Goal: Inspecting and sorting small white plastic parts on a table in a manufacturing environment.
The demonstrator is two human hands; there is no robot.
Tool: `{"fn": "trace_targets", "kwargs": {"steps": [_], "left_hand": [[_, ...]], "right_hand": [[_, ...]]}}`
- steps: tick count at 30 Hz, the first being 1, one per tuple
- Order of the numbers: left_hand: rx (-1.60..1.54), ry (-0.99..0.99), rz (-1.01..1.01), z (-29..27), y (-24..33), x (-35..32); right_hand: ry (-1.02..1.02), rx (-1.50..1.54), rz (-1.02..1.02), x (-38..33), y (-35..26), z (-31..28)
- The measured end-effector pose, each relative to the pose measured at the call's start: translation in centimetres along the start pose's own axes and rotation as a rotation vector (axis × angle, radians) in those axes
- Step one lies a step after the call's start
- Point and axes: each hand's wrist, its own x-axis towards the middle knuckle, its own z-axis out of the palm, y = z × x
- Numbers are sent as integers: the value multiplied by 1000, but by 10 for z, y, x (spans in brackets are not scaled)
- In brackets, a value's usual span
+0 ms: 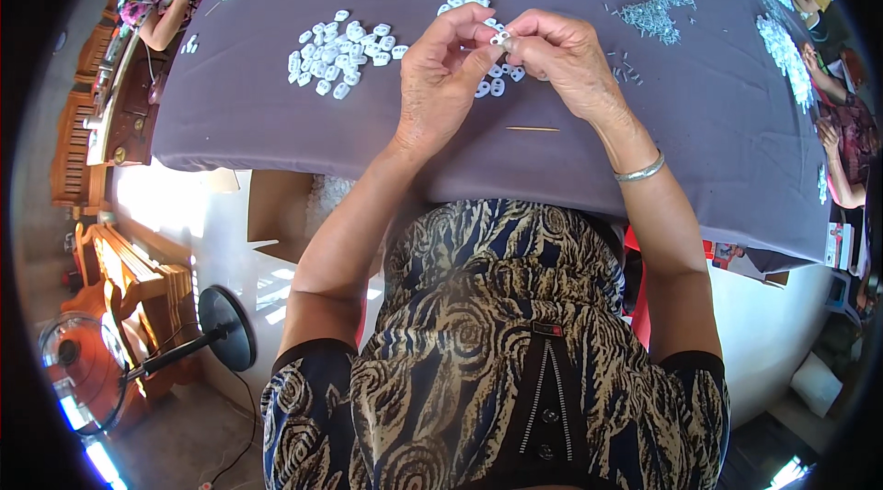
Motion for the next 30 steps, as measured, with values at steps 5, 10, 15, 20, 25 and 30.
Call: {"fn": "trace_targets", "kwargs": {"steps": [5,10,15,20,25,30], "left_hand": [[-43,2,17,-2,-4,1],[-24,12,14,-3,-3,1],[93,-38,32,-3,1,0],[238,-69,37,-4,-1,1],[33,-68,-73,-5,-2,3],[38,-65,-8,-10,-1,3]], "right_hand": [[3,-85,-26,0,3,1],[-29,-145,-26,2,6,-2],[-39,-225,-19,3,7,-6],[-56,-277,-45,2,8,-8],[20,-233,-63,0,6,-2],[61,-220,-108,3,13,4]]}}
